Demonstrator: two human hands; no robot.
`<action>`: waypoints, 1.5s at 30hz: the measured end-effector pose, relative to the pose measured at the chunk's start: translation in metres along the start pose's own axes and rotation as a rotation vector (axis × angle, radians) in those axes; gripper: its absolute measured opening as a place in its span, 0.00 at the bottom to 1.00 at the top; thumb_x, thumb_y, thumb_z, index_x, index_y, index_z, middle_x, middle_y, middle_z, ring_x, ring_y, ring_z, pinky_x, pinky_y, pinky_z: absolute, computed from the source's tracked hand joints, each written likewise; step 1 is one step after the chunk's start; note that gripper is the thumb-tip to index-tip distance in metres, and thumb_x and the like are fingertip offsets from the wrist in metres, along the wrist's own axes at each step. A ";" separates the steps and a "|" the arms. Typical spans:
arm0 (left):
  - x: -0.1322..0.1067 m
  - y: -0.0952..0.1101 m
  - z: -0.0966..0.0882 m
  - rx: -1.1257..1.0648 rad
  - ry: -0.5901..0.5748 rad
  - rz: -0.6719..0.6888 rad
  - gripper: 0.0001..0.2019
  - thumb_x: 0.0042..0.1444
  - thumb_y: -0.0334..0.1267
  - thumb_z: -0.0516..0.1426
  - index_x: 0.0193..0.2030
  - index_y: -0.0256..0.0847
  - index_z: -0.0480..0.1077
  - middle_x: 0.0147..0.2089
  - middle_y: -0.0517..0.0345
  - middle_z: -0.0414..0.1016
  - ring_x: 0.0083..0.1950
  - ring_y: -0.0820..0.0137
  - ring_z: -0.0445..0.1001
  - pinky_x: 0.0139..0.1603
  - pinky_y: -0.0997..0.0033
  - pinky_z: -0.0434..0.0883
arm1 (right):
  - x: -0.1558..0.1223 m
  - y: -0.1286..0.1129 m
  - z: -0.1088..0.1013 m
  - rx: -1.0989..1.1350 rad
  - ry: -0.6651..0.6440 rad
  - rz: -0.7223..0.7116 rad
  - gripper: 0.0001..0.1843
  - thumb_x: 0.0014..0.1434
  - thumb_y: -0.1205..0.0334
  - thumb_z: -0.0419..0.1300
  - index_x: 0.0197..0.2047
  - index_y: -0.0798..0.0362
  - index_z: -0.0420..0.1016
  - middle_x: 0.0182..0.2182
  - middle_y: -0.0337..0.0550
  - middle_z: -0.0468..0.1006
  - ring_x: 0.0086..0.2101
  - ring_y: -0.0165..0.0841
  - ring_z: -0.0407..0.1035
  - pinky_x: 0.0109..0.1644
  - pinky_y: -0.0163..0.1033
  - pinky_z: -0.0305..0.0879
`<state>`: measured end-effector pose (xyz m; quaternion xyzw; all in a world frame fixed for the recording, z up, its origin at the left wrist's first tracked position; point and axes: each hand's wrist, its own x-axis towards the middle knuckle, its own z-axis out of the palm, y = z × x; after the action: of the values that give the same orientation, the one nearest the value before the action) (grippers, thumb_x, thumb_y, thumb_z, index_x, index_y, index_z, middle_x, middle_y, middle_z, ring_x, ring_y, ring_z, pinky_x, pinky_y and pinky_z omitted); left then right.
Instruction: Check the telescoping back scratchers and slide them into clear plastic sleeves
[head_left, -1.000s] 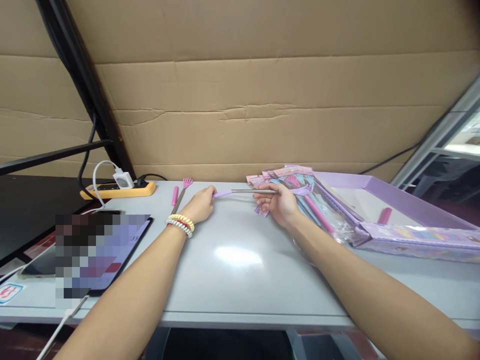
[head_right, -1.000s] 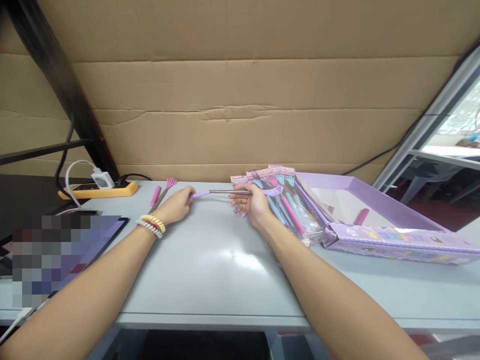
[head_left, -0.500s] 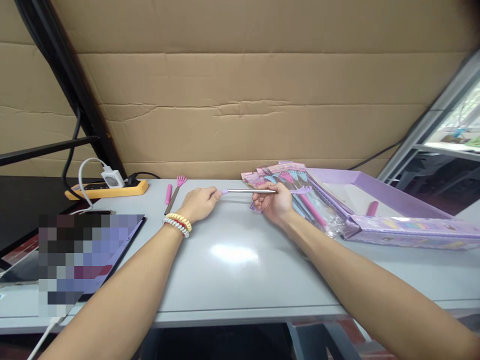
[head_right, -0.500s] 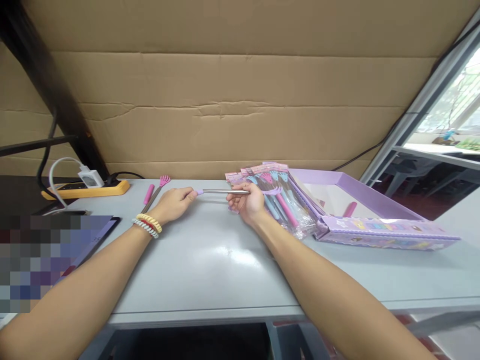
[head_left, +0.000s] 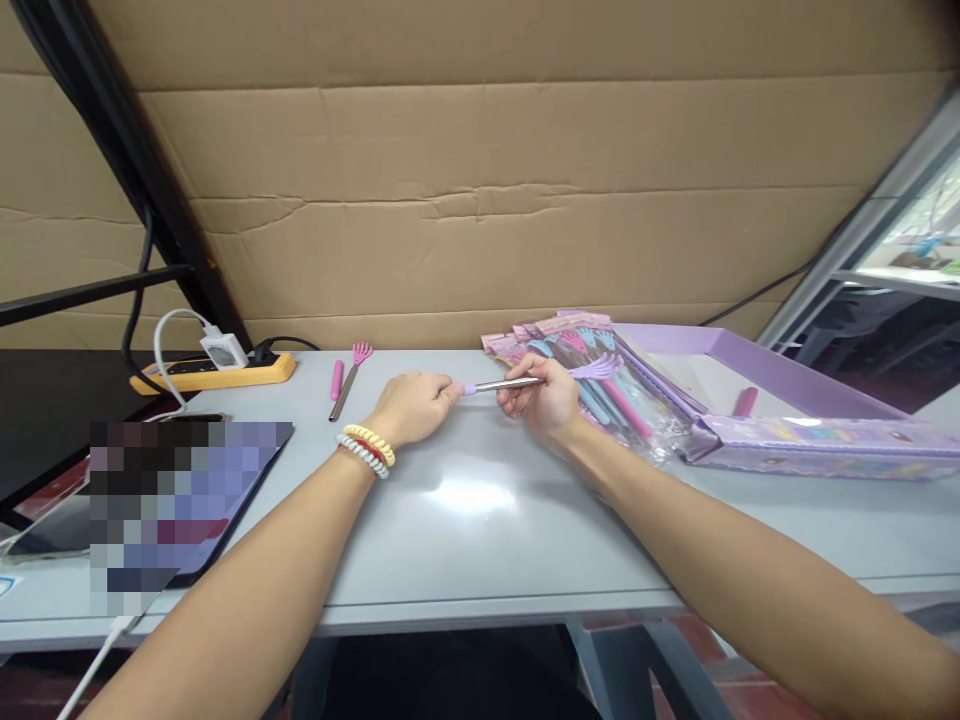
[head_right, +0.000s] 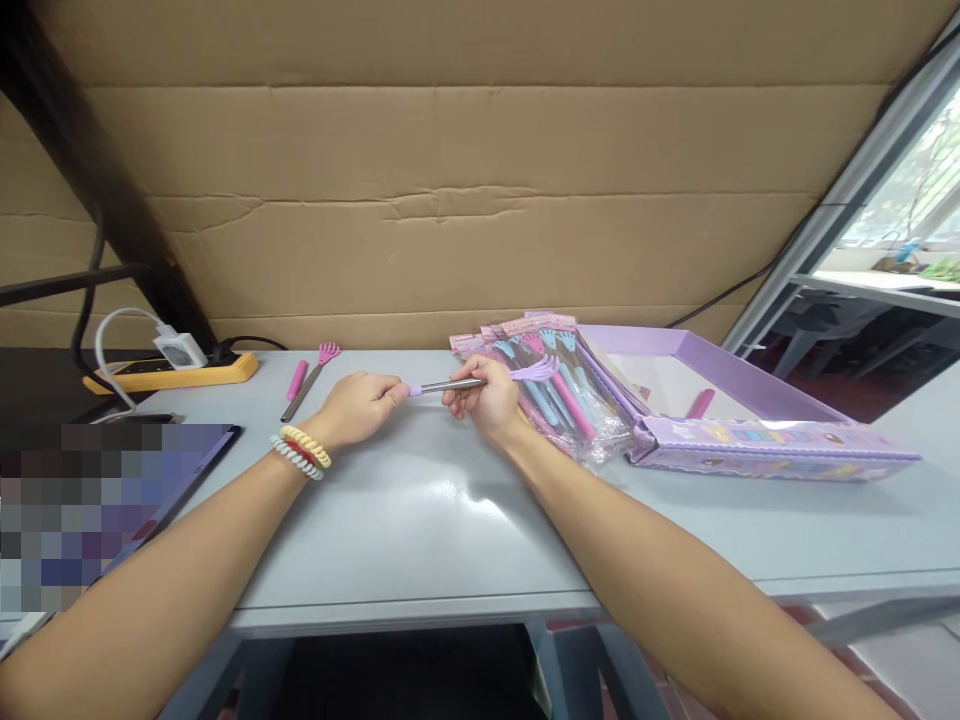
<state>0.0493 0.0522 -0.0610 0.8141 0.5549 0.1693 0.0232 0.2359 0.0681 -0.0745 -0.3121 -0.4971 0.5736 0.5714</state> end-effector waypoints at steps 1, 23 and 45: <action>-0.001 0.005 0.001 -0.012 -0.007 -0.002 0.23 0.61 0.49 0.40 0.30 0.42 0.70 0.28 0.53 0.73 0.31 0.64 0.68 0.28 0.68 0.51 | 0.000 0.001 0.000 -0.003 -0.026 -0.016 0.07 0.39 0.58 0.46 0.20 0.52 0.61 0.12 0.44 0.70 0.11 0.32 0.60 0.14 0.34 0.53; 0.002 0.020 -0.006 0.035 0.065 -0.056 0.24 0.61 0.50 0.40 0.30 0.41 0.70 0.28 0.53 0.73 0.31 0.66 0.69 0.28 0.69 0.52 | 0.016 0.003 -0.006 -0.057 -0.302 0.061 0.11 0.45 0.57 0.51 0.30 0.54 0.64 0.14 0.38 0.69 0.13 0.29 0.59 0.15 0.32 0.52; 0.008 -0.020 -0.017 0.375 0.134 -0.326 0.25 0.55 0.43 0.41 0.28 0.38 0.78 0.33 0.42 0.77 0.37 0.54 0.74 0.33 0.62 0.65 | -0.010 -0.017 0.011 -0.856 -0.143 0.039 0.13 0.50 0.55 0.58 0.26 0.58 0.73 0.17 0.36 0.66 0.17 0.23 0.56 0.20 0.31 0.51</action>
<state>0.0290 0.0644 -0.0471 0.6911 0.7008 0.1110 -0.1378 0.2333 0.0538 -0.0579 -0.4898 -0.7226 0.3464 0.3435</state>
